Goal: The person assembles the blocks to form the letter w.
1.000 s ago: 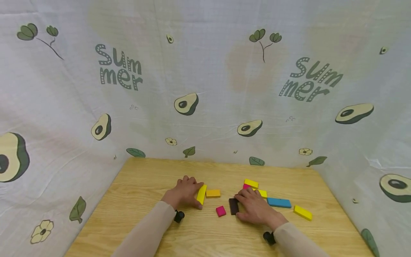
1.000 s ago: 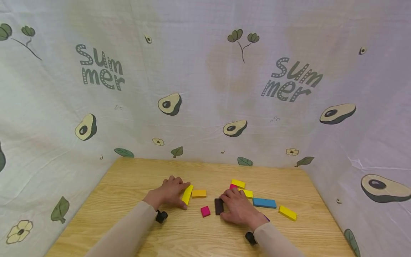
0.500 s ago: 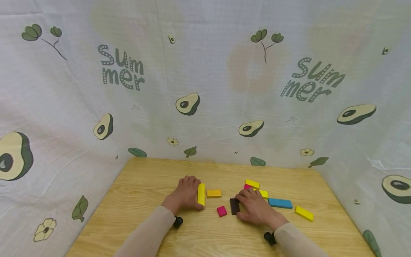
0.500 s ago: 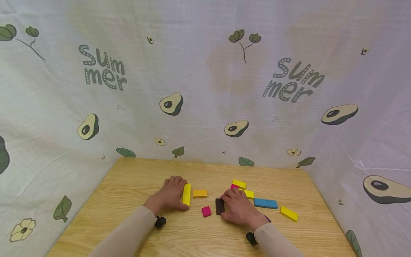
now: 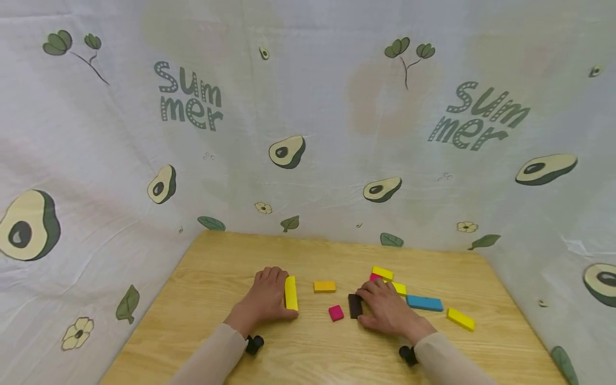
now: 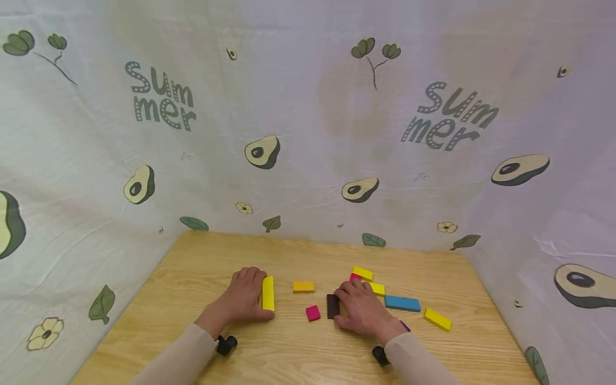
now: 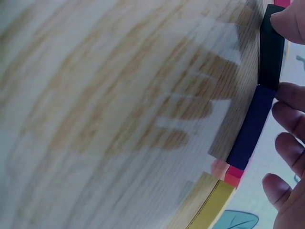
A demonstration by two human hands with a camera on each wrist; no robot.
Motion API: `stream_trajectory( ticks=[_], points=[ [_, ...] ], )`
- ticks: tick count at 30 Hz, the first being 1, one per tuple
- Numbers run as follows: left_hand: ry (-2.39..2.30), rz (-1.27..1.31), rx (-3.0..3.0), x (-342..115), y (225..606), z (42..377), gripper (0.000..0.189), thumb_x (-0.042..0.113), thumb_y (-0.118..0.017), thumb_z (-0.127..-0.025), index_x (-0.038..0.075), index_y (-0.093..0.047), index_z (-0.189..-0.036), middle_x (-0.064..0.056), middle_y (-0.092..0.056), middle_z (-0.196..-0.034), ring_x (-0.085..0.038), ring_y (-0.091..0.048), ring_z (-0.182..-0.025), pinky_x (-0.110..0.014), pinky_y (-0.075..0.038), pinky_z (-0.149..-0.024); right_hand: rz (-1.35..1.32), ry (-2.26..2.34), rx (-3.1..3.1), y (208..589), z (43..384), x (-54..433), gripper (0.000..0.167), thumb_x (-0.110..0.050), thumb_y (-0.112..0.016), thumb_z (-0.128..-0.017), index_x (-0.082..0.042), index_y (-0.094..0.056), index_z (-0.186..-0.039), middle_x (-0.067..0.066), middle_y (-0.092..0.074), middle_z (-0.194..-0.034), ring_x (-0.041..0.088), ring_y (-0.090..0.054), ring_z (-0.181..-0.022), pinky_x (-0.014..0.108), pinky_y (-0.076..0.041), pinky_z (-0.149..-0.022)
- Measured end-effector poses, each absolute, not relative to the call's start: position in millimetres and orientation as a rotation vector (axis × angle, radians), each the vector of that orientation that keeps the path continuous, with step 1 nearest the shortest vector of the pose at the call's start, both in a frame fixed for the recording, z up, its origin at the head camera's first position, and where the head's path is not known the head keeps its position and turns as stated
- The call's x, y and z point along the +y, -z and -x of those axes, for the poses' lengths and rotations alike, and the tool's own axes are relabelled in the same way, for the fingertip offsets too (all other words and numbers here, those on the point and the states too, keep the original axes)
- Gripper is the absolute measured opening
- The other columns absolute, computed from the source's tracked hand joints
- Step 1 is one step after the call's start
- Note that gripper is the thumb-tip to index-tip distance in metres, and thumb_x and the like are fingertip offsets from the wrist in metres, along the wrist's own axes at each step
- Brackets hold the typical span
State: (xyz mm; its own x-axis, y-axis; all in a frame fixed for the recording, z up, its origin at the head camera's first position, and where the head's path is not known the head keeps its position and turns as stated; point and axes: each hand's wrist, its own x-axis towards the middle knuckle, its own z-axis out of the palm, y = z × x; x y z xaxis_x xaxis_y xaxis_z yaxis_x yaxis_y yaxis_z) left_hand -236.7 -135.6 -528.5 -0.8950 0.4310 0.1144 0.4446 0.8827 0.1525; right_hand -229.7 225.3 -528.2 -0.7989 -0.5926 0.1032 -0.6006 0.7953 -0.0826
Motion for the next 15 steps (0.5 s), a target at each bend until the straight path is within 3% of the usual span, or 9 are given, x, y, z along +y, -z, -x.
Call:
stream_trajectory(
  ticks=[15],
  points=[
    [0.293, 0.516, -3.046, -164, 525, 192, 0.102, 0.078, -0.08, -0.072, 0.003, -0.057, -0.136, -0.013, -0.057, -0.122, -0.036, -0.048, -0.115, -0.06, -0.037, -0.104, -0.988, -0.155, -2.9, 529, 231, 226, 0.056, -0.046, -0.077, -0.092, -0.009, -0.069, -0.134, 0.007, -0.062, -0.129, 0.03, -0.051, -0.119, 0.058, -0.043, -0.105]
  ],
)
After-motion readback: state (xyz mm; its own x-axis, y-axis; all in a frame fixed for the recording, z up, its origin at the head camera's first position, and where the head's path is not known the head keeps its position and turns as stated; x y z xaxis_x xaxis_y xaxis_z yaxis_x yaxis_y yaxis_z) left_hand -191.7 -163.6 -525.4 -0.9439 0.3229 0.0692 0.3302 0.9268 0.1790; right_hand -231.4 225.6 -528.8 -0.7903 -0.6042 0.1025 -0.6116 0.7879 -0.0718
